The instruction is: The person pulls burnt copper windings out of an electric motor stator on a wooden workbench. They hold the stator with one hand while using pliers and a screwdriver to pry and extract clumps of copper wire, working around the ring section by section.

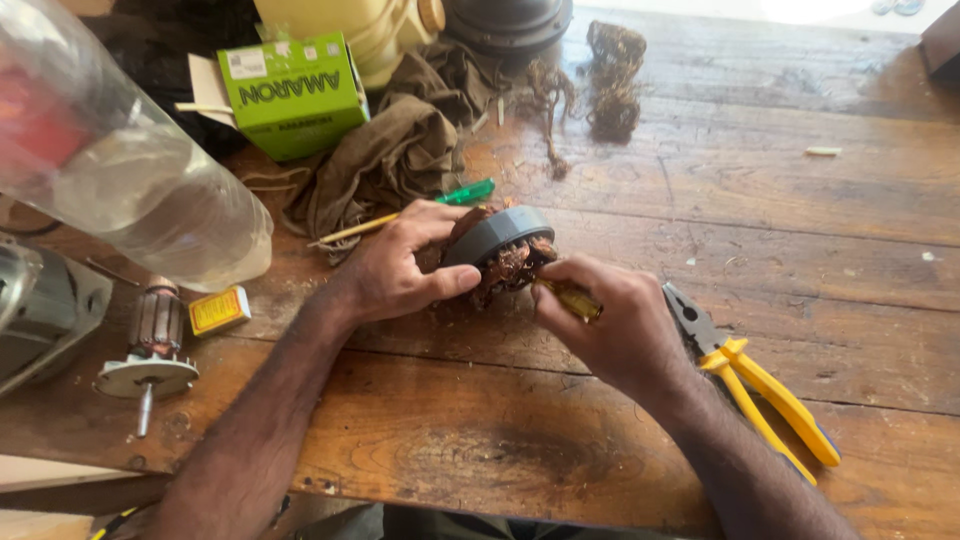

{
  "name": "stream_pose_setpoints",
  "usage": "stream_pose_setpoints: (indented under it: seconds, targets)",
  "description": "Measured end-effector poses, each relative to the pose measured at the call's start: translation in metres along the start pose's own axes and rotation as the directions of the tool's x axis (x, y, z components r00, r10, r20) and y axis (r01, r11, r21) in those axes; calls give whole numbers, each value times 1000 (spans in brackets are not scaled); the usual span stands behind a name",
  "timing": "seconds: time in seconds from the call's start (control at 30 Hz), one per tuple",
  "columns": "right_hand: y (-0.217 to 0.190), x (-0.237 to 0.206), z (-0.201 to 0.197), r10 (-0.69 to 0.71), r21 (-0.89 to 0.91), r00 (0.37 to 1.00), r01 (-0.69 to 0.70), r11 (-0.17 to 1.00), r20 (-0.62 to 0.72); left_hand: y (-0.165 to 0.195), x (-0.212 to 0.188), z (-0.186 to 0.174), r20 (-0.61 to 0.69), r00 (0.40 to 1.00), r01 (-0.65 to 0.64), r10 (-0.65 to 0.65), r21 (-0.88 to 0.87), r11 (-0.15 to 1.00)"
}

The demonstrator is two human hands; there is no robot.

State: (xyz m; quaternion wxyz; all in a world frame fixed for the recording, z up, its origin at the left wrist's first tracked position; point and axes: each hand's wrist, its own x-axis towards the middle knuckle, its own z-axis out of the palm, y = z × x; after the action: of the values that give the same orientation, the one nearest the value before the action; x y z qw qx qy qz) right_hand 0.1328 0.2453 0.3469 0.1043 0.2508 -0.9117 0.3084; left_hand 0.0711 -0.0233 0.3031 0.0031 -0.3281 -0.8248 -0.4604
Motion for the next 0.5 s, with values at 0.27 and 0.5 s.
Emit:
stream_pose_setpoints:
  seconds: [0.27,0.5]
  targets:
    - [-4,9,-4,450,486,857,-514,707,252,6,3,-4,32,999,-23,26,-68,997]
    - [7,3,-4,433,715,820,-552,430,374,11,3,0,24,998,60,-57,-142,988]
